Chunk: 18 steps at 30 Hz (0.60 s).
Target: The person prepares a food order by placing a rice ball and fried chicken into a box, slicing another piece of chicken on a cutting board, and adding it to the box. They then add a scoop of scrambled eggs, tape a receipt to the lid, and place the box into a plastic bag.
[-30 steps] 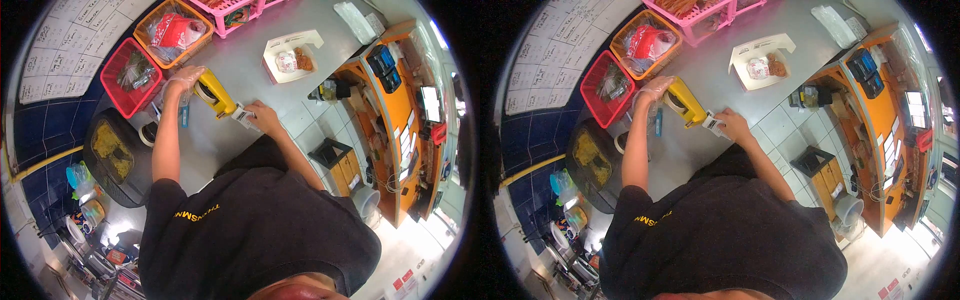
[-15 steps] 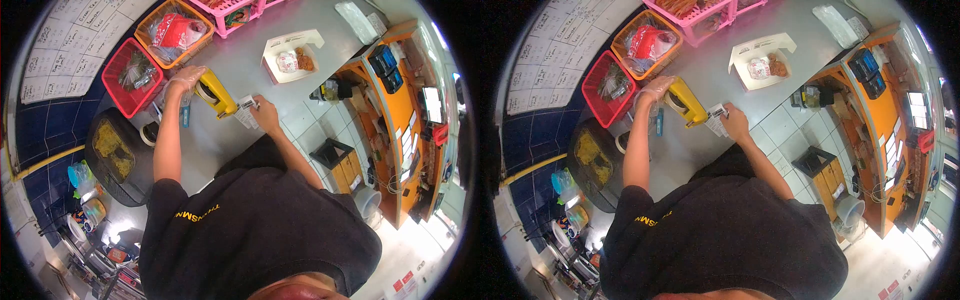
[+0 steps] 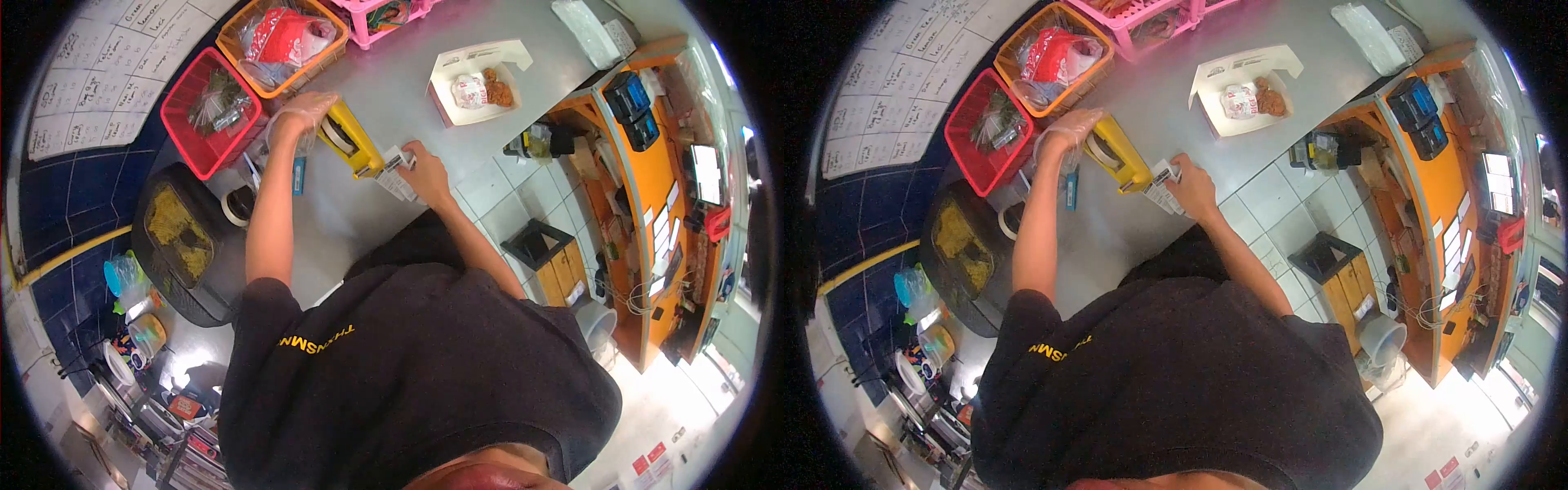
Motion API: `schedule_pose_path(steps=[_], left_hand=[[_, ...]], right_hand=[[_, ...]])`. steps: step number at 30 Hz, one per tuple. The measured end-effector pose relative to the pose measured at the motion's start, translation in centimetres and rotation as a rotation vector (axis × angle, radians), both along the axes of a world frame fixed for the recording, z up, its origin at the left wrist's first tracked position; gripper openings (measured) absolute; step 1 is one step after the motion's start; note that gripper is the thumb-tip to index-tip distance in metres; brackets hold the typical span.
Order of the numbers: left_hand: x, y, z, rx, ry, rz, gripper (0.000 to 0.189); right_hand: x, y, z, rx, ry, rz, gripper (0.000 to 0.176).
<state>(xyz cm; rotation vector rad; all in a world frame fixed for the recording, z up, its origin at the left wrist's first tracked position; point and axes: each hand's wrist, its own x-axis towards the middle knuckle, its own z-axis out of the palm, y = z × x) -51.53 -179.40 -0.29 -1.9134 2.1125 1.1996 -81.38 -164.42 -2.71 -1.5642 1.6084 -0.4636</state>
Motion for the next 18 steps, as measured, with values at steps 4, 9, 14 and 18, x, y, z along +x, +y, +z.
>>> schedule_pose_path(steps=[4,9,14,18], left_hand=[[-0.5,-0.7,-0.7,0.022,-0.075,0.04,0.058],[-2.4,-0.8,1.2,0.125,-0.137,0.111,0.06],[-2.6,-0.8,2.2,0.174,-0.139,0.14,0.061],[-2.6,-0.8,2.3,0.183,-0.144,0.146,0.062]], right_hand=[[0.4,0.0,-0.5,-0.038,0.042,0.023,0.044],[0.7,0.1,-0.2,-0.052,0.091,0.042,0.045],[1.0,0.0,0.2,-0.046,0.144,0.073,0.046],[0.4,-0.3,0.9,-0.112,0.088,0.037,0.048]])
